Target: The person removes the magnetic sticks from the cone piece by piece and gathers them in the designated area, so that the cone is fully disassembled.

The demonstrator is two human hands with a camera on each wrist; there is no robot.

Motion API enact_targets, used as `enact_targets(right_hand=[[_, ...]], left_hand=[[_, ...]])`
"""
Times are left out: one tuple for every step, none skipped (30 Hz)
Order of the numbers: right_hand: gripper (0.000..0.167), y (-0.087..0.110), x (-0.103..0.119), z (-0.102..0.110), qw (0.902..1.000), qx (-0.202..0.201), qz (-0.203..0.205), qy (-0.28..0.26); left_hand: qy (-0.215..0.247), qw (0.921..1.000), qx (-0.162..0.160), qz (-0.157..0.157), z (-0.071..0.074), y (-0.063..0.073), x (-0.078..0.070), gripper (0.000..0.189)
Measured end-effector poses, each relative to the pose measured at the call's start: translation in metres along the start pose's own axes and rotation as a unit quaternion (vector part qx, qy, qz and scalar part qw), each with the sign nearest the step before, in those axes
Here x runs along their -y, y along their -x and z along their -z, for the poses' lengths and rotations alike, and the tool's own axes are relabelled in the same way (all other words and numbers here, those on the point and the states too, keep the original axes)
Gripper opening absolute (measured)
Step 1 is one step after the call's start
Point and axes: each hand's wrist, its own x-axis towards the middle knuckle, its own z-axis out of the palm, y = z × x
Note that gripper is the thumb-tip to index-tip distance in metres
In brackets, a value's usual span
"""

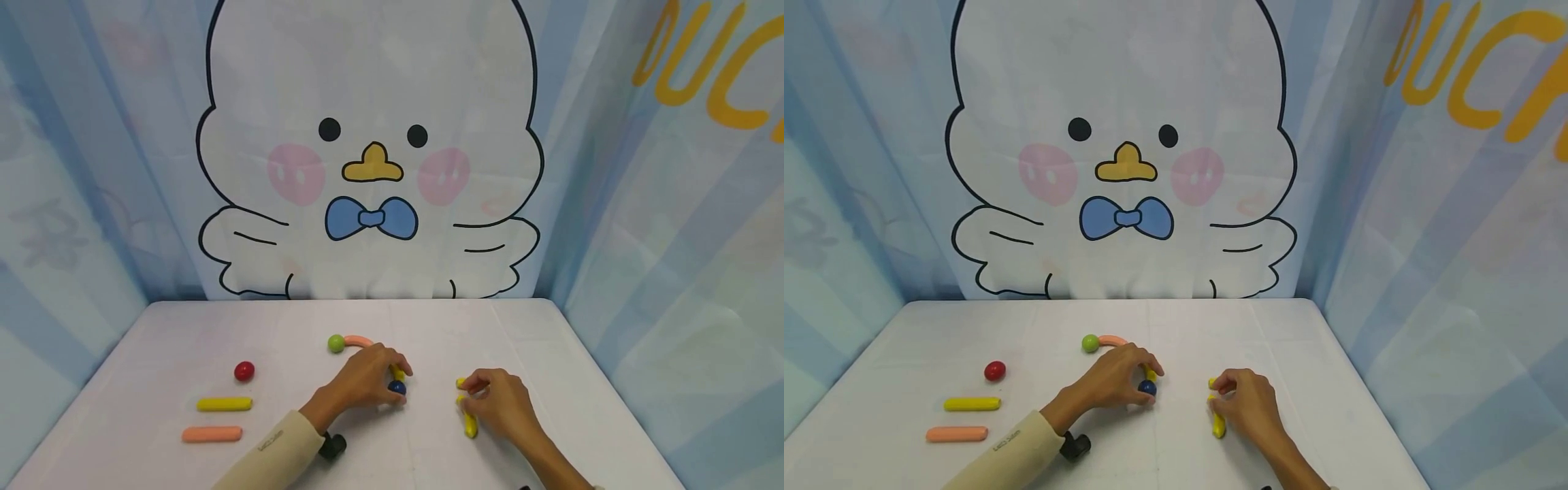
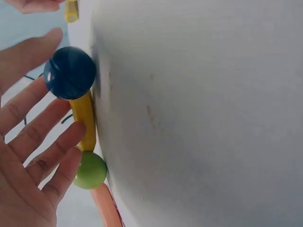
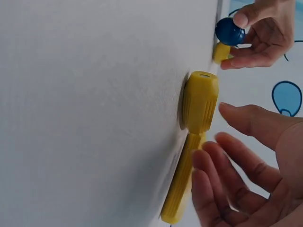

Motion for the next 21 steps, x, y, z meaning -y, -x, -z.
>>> enact_targets(right_hand=[[0.022, 0.0, 0.0, 0.0, 1.0, -0.005, 0.005, -0.005], [0.022, -0.001, 0.001, -0.001, 0.9998, -0.008, 0.01, -0.012], [0.022, -0.001, 0.002, -0.002, 0.9996, -0.009, 0.015, -0.02], [0.022, -0.001, 0.003, -0.003, 0.9994, -0.009, 0.019, -0.028], [0.023, -0.001, 0.004, -0.004, 0.9992, -0.007, 0.022, -0.034], [0.023, -0.002, 0.006, -0.005, 0.9989, -0.004, 0.024, -0.039], [0.024, -0.002, 0.008, -0.006, 0.9987, -0.001, 0.024, -0.046], [0.023, -0.002, 0.011, -0.008, 0.9985, 0.001, 0.025, -0.049], [0.023, -0.003, 0.013, -0.01, 0.9985, 0.004, 0.025, -0.05], [0.023, -0.003, 0.016, -0.011, 0.9985, 0.007, 0.026, -0.048], [0.023, -0.003, 0.018, -0.013, 0.9984, 0.01, 0.027, -0.048], [0.023, -0.003, 0.021, -0.014, 0.9982, 0.012, 0.032, -0.049], [0.023, -0.004, 0.023, -0.016, 0.998, 0.016, 0.034, -0.05], [0.023, -0.004, 0.025, -0.018, 0.9977, 0.02, 0.04, -0.05], [0.023, -0.004, 0.028, -0.02, 0.9973, 0.024, 0.044, -0.053], [0.024, -0.004, 0.03, -0.022, 0.9967, 0.028, 0.051, -0.057], [0.024, -0.004, 0.032, -0.024, 0.9957, 0.032, 0.059, -0.063], [0.025, -0.004, 0.034, -0.026, 0.9947, 0.036, 0.068, -0.068], [0.025, -0.005, 0.035, -0.028, 0.9936, 0.041, 0.076, -0.072], [0.026, -0.005, 0.037, -0.03, 0.9923, 0.046, 0.086, -0.077], [0.026, -0.005, 0.039, -0.031, 0.9909, 0.051, 0.094, -0.081]], left_hand=[[0.009, 0.9999, 0.003, 0.006, 0.001, 0.0, 0.0, 0.04], [0.019, 0.9997, 0.006, 0.011, 0.002, 0.001, 0.0, 0.041], [0.029, 0.9994, 0.006, 0.015, 0.003, 0.001, 0.0, 0.041], [0.038, 0.9991, 0.003, 0.016, 0.004, 0.001, 0.001, 0.04], [0.045, 0.9988, -0.001, 0.016, 0.005, 0.001, 0.001, 0.039], [0.05, 0.9987, -0.008, 0.012, 0.006, 0.001, 0.001, 0.038], [0.053, 0.9985, -0.016, 0.007, 0.007, 0.001, 0.001, 0.036], [0.052, 0.9984, -0.024, 0.004, 0.007, 0.001, 0.002, 0.034], [0.047, 0.9984, -0.031, 0.002, 0.008, 0.001, 0.002, 0.032], [0.042, 0.9984, -0.037, 0.004, 0.008, 0.001, 0.002, 0.031], [0.036, 0.9984, -0.043, 0.006, 0.009, 0.001, 0.002, 0.03], [0.028, 0.9984, -0.048, 0.008, 0.008, 0.001, 0.002, 0.03], [0.02, 0.9984, -0.051, 0.012, 0.009, 0.001, 0.002, 0.03], [0.014, 0.9983, -0.054, 0.017, 0.009, 0.001, 0.003, 0.031], [0.009, 0.9981, -0.057, 0.02, 0.009, 0.0, 0.003, 0.031], [0.004, 0.9979, -0.061, 0.021, 0.008, 0.0, 0.003, 0.031], [-0.001, 0.9977, -0.065, 0.021, 0.008, -0.001, 0.004, 0.031], [-0.006, 0.9974, -0.069, 0.02, 0.008, -0.001, 0.004, 0.031], [-0.01, 0.9971, -0.074, 0.017, 0.007, -0.002, 0.005, 0.031], [-0.014, 0.9967, -0.079, 0.014, 0.007, -0.002, 0.005, 0.031], [-0.02, 0.9963, -0.083, 0.011, 0.006, -0.003, 0.006, 0.031]])
